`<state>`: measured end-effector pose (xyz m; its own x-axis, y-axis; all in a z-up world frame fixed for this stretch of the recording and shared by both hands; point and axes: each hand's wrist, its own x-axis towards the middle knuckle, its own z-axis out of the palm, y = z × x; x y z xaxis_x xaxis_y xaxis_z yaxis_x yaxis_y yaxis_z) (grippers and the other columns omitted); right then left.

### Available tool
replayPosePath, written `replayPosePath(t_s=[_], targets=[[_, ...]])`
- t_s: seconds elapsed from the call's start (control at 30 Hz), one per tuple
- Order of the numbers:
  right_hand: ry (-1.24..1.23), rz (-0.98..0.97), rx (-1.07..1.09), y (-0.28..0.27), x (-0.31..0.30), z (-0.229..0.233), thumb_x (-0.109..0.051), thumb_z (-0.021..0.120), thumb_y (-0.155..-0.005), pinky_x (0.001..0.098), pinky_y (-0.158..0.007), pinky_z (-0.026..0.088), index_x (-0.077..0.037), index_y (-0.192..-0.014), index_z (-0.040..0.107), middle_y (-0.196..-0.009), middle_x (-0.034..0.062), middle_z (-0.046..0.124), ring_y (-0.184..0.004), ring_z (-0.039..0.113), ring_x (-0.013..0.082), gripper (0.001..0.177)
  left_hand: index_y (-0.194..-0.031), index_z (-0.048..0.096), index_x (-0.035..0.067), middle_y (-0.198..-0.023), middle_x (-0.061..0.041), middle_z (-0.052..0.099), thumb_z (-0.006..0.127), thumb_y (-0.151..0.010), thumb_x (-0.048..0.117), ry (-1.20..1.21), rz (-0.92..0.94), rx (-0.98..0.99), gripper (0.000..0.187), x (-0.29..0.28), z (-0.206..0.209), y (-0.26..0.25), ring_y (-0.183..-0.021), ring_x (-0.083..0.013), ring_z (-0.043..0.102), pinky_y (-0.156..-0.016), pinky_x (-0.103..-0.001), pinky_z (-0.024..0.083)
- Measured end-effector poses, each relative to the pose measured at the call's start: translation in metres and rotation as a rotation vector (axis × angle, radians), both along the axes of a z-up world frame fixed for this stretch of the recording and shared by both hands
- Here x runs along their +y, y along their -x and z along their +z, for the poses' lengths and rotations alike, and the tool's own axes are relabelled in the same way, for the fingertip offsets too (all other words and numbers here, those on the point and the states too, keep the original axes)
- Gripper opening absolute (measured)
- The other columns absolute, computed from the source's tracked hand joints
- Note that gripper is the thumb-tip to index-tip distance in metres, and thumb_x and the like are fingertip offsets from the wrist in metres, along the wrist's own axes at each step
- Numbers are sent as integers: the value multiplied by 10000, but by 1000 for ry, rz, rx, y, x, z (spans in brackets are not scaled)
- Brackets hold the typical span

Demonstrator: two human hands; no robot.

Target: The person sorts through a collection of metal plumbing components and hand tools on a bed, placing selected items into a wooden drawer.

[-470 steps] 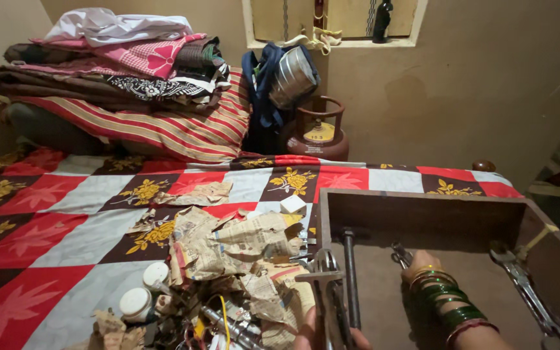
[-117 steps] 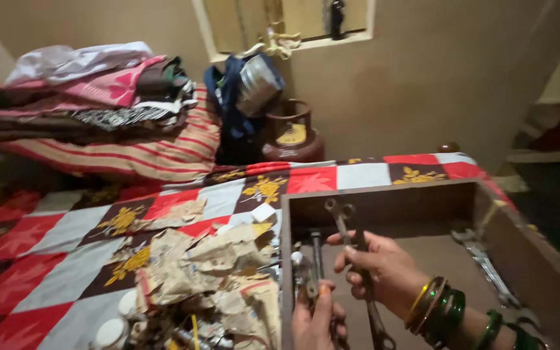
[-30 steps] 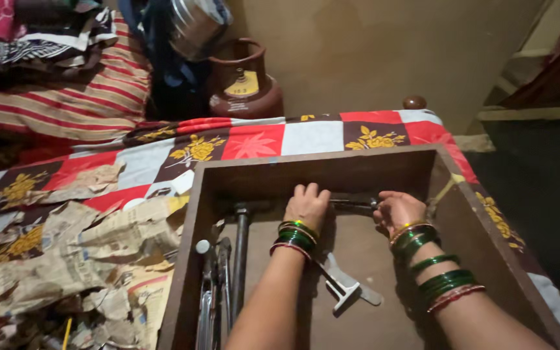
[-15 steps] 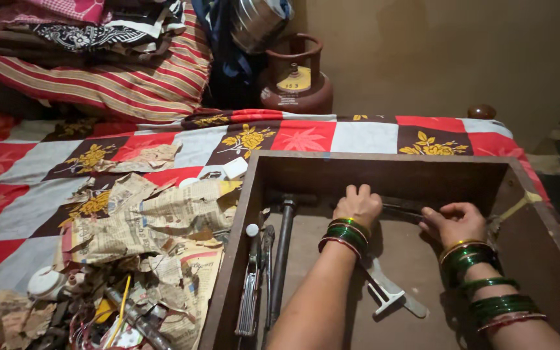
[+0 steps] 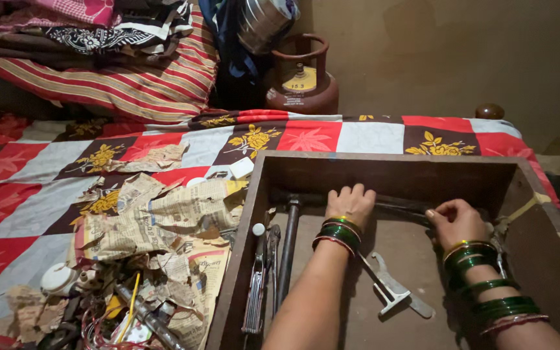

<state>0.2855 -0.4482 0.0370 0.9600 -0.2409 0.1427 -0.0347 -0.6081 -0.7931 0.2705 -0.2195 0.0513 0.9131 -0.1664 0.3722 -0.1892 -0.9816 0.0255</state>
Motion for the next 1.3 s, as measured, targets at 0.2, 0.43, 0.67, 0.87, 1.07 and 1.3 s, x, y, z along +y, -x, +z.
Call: replayPosePath(t_s=[0.2,0.43,0.67,0.87,1.07,1.3], targets=[[338,170,-97,4,10,44,-451,771,-837,439,-792,580,-102,-989,729,-915,145,750,-856,734,308,383,-1120,659,182,-1142,-86,629,707,-868,159,61,81,121,257,-6,48,13,-1078,-311,648,-851,-528,500],[654,859,406,67,48,85,-570,821,-711,368,-867,579,-126,-1022,707,-983,112,779,-965,752,265,554,-1310,639,188,-1358,-158,634,765,-829,156,117,-68,690,498,11,74,46,-1251,-343,629,-1017,-475,531],[786,991,568,96,62,100,-514,932,-606,357,-873,575,-101,-1025,705,-1029,81,765,-986,728,257,631,-1179,744,334,-1334,-122,563,728,-908,266,-22,-88,590,281,15,47,76,-1287,-352,493,-1018,-536,441],[764,989,568,68,46,60,-424,864,-661,362,-836,587,-124,-950,748,-970,66,782,-942,742,231,432,-1033,763,346,-1221,-20,648,726,-893,365,-57,-242,565,146,23,43,74,-1298,-298,484,-1025,-590,393],[622,728,307,36,22,60,-380,676,-855,399,-830,585,-147,-994,762,-971,127,770,-910,742,290,285,-979,664,192,-1008,-46,717,757,-889,300,450,-281,408,169,35,35,66,-985,-295,697,-834,-453,555],[593,686,181,44,15,93,-496,811,-759,386,-936,549,-185,-1166,714,-1075,128,631,-1047,660,297,521,-981,598,134,-894,-89,624,744,-913,283,516,-382,12,219,21,45,62,-859,-361,624,-723,-503,504]])
